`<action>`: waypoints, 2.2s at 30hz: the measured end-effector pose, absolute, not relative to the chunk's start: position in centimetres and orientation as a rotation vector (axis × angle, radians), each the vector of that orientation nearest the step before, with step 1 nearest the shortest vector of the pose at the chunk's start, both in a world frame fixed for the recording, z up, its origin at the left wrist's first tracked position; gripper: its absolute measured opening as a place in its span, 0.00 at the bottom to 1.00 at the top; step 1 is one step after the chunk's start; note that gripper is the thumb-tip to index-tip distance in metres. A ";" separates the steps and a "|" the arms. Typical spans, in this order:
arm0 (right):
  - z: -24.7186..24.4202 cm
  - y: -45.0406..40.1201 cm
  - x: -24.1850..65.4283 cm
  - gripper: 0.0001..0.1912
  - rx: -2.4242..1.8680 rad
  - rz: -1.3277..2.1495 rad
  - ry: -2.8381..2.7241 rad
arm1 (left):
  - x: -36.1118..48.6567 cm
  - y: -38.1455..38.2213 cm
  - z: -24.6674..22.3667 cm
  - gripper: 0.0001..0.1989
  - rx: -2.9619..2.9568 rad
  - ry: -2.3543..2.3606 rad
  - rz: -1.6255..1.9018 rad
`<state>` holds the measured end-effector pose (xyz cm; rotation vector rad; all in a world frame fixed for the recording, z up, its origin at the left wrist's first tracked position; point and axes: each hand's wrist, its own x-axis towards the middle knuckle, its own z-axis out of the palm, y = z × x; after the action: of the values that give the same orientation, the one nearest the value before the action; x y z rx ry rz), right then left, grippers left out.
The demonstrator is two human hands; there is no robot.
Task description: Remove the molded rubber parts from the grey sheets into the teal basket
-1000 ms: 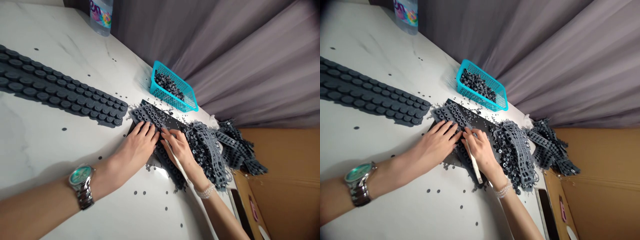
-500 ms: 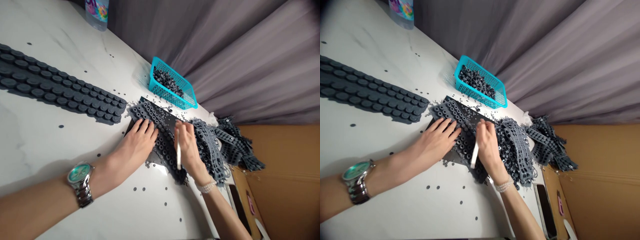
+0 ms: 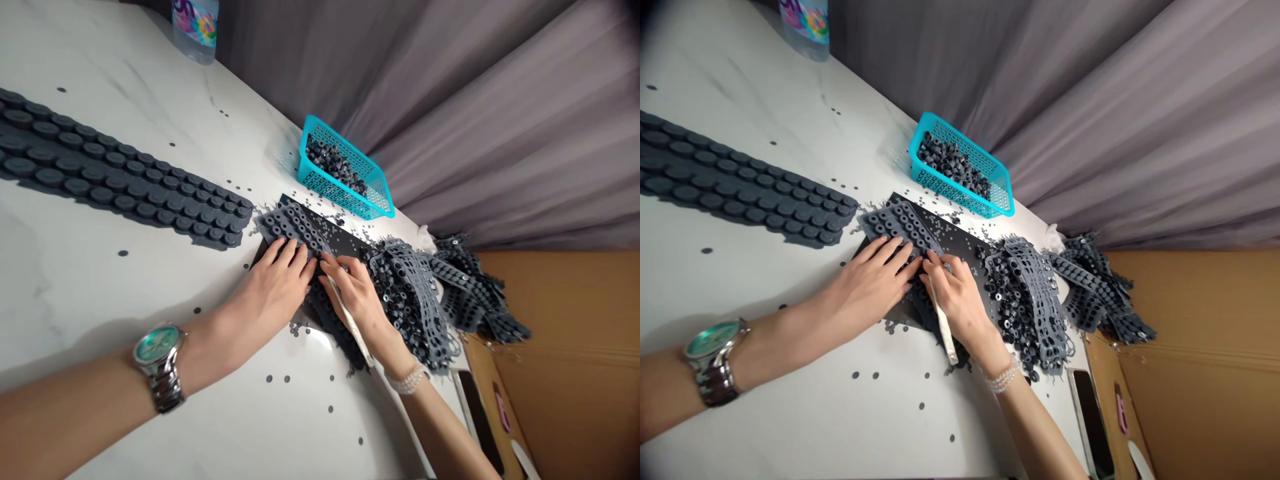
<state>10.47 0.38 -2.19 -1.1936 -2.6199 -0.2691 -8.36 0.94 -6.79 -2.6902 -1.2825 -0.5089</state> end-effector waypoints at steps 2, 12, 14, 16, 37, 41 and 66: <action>-2.0 0.4 10.5 0.13 -1.191 -0.270 -2.622 | -8.3 0.9 -6.9 0.24 -2.689 -1.289 -0.520; -2.0 0.5 10.0 0.12 -1.205 -0.311 -2.699 | -8.2 1.1 -7.3 0.25 -2.688 -1.288 -0.515; -2.0 0.6 9.7 0.12 -1.233 -0.273 -2.727 | -8.2 1.1 -7.2 0.25 -2.684 -1.284 -0.514; -1.9 0.9 9.7 0.12 -1.279 -0.250 -2.714 | -8.2 1.1 -7.1 0.25 -2.682 -1.290 -0.518; -2.5 1.3 10.8 0.15 -1.271 -0.217 -2.528 | -7.9 1.0 -7.5 0.24 -2.655 -1.319 -0.531; -2.4 1.4 10.8 0.12 -1.273 -0.232 -2.565 | -8.0 0.9 -7.5 0.25 -2.663 -1.308 -0.533; -2.6 0.2 11.8 0.12 -1.373 -0.110 -2.412 | -8.1 0.9 -6.6 0.22 -2.672 -1.321 -0.482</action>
<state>11.77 0.17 -2.59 -1.3733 -2.4117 -0.1098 -8.09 0.87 -6.60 -2.6718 -1.3209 -0.4820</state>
